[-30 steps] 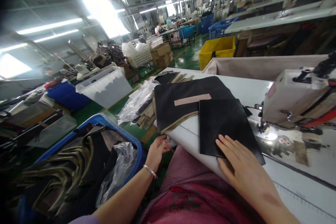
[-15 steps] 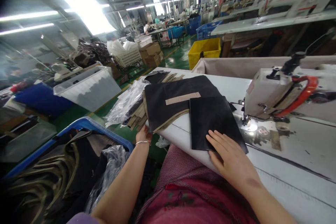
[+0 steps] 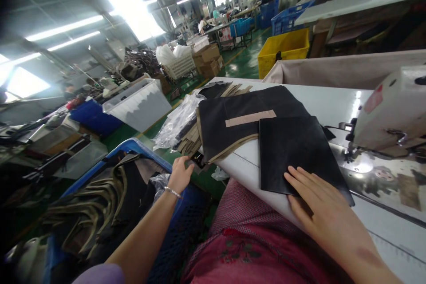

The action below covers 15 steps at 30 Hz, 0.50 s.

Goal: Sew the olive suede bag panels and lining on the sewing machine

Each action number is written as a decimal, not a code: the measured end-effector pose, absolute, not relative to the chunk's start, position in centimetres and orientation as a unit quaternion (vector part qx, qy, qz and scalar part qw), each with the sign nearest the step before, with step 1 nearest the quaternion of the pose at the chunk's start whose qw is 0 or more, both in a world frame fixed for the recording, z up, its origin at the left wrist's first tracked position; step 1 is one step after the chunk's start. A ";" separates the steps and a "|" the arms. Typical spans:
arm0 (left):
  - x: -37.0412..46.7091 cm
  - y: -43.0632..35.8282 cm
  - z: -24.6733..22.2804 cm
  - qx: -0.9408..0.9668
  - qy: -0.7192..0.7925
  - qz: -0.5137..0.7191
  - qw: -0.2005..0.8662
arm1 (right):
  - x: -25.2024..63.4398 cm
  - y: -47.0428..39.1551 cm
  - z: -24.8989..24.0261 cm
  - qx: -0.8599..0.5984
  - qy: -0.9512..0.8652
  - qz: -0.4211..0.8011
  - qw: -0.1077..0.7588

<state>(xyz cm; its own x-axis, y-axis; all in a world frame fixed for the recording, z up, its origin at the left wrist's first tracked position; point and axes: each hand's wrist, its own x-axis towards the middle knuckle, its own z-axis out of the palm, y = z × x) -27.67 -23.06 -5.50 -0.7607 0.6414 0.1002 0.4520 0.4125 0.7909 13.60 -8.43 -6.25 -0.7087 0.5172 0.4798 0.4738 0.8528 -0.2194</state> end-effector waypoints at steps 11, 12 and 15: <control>-30.9 -20.6 -4.1 0.452 0.880 0.140 0.050 | 14.0 -8.5 -6.3 -0.259 -0.925 0.049 0.275; -31.0 -20.9 -4.0 0.455 0.880 0.126 0.046 | 14.0 -8.4 -6.4 -0.254 -0.926 0.050 0.276; -31.2 -21.9 -3.8 0.465 0.879 0.099 0.034 | 13.7 -8.4 -6.4 -0.278 -0.914 0.051 0.290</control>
